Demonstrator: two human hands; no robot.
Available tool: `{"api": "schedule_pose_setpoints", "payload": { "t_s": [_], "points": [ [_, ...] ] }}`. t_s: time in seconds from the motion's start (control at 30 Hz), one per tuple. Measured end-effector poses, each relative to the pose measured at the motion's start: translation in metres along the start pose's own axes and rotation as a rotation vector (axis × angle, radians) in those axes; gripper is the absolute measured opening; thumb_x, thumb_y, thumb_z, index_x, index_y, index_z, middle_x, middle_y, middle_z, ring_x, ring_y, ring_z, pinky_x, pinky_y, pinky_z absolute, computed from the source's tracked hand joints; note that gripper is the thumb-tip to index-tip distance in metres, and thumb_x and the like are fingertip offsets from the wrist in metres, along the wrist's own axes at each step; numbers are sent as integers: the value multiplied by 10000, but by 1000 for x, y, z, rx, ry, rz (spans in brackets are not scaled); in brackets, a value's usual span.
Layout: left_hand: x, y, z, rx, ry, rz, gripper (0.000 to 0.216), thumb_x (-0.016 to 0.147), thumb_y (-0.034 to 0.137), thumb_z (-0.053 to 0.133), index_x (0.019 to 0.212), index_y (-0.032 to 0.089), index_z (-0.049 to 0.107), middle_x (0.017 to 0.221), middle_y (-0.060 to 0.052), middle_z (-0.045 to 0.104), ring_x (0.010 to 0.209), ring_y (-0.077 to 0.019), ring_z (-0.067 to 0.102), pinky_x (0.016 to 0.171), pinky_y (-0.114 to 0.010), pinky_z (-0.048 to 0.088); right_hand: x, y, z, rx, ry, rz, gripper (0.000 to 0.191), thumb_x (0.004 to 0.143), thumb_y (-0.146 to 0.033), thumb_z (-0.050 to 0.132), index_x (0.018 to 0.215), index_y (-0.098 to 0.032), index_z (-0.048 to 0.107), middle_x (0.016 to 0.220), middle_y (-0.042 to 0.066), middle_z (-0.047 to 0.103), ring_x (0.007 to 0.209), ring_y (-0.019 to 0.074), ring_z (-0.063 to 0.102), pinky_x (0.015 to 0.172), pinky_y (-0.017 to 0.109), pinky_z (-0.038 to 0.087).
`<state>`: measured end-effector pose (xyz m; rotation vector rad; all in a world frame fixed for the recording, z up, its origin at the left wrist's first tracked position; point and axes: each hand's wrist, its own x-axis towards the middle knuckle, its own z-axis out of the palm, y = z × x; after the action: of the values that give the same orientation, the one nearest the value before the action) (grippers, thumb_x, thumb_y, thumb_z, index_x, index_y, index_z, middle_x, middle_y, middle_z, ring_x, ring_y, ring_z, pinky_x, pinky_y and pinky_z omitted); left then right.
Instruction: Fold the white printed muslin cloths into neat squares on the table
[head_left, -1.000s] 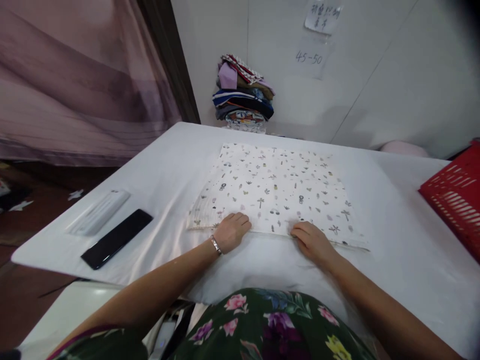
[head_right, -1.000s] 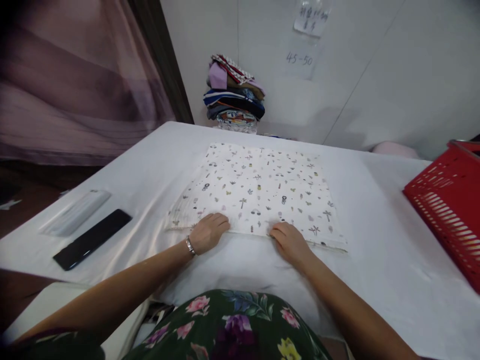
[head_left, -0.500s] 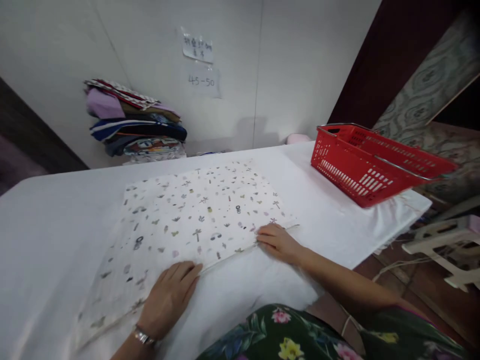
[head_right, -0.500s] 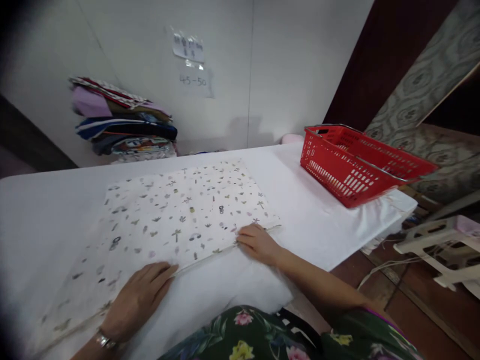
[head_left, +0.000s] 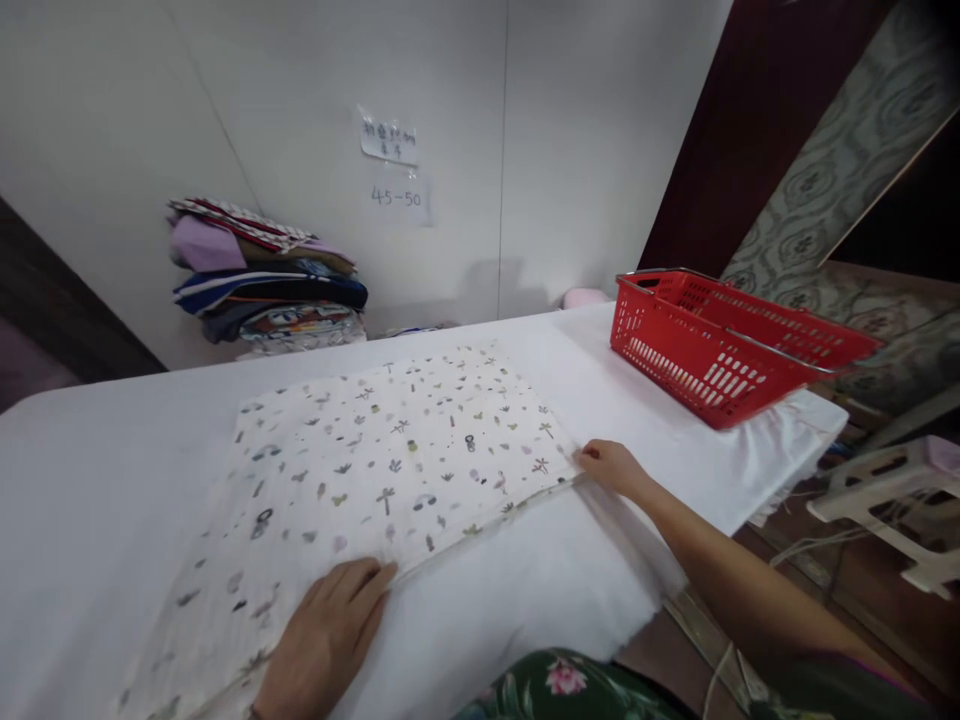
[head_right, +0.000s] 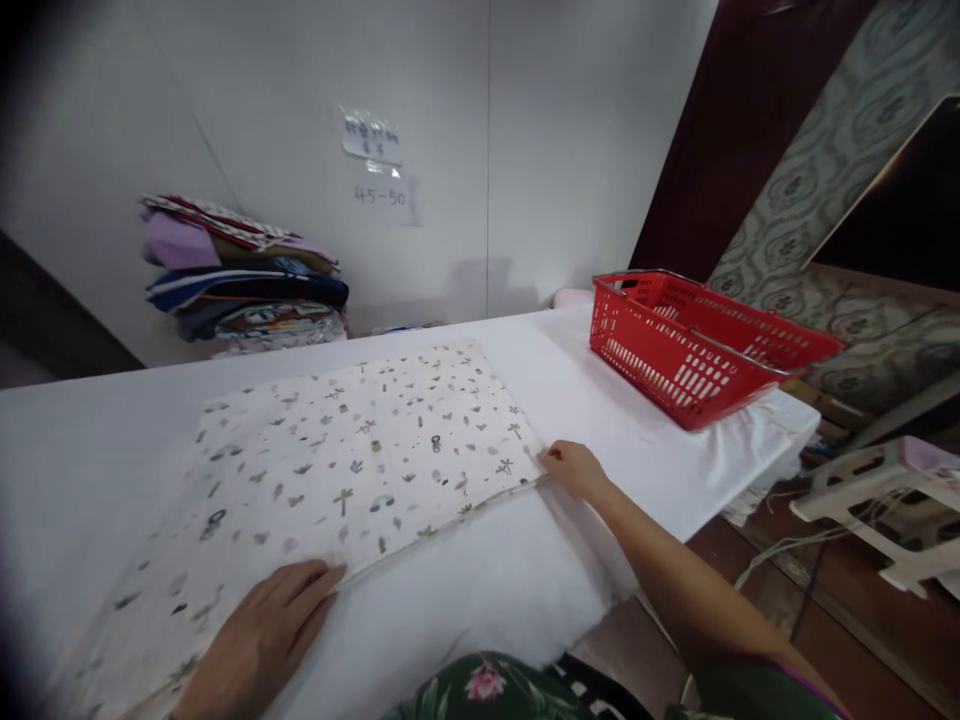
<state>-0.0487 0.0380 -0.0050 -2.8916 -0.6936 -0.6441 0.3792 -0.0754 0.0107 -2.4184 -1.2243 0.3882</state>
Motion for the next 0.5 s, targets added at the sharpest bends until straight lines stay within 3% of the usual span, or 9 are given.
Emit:
{"api": "schedule_pose_setpoints", "payload": {
  "t_s": [0.2, 0.37, 0.5],
  "points": [
    [-7, -2, 1, 36, 62, -3, 236, 842, 313, 477, 1040, 285, 602, 978, -14, 645, 873, -180, 606, 747, -310, 527, 7, -4, 4, -57, 6, -4, 191, 771, -284, 473, 743, -173, 625, 722, 23, 646, 694, 142, 560, 588, 228, 346],
    [-11, -3, 0, 66, 76, 17, 246, 829, 271, 493, 1053, 301, 591, 975, 5, 649, 871, -171, 611, 741, -301, 539, 9, 4, 5, -116, -70, 2, 155, 735, -265, 501, 710, -165, 617, 698, 30, 647, 661, 157, 569, 576, 243, 353],
    [-13, -3, -1, 68, 91, 2, 261, 826, 264, 497, 1072, 281, 582, 1008, -10, 642, 894, -176, 603, 766, -307, 531, 14, 0, 5, -162, -54, -2, 355, 770, -348, 486, 1033, -143, 606, 879, 75, 659, 796, 202, 593, 688, 287, 401]
  ]
}}
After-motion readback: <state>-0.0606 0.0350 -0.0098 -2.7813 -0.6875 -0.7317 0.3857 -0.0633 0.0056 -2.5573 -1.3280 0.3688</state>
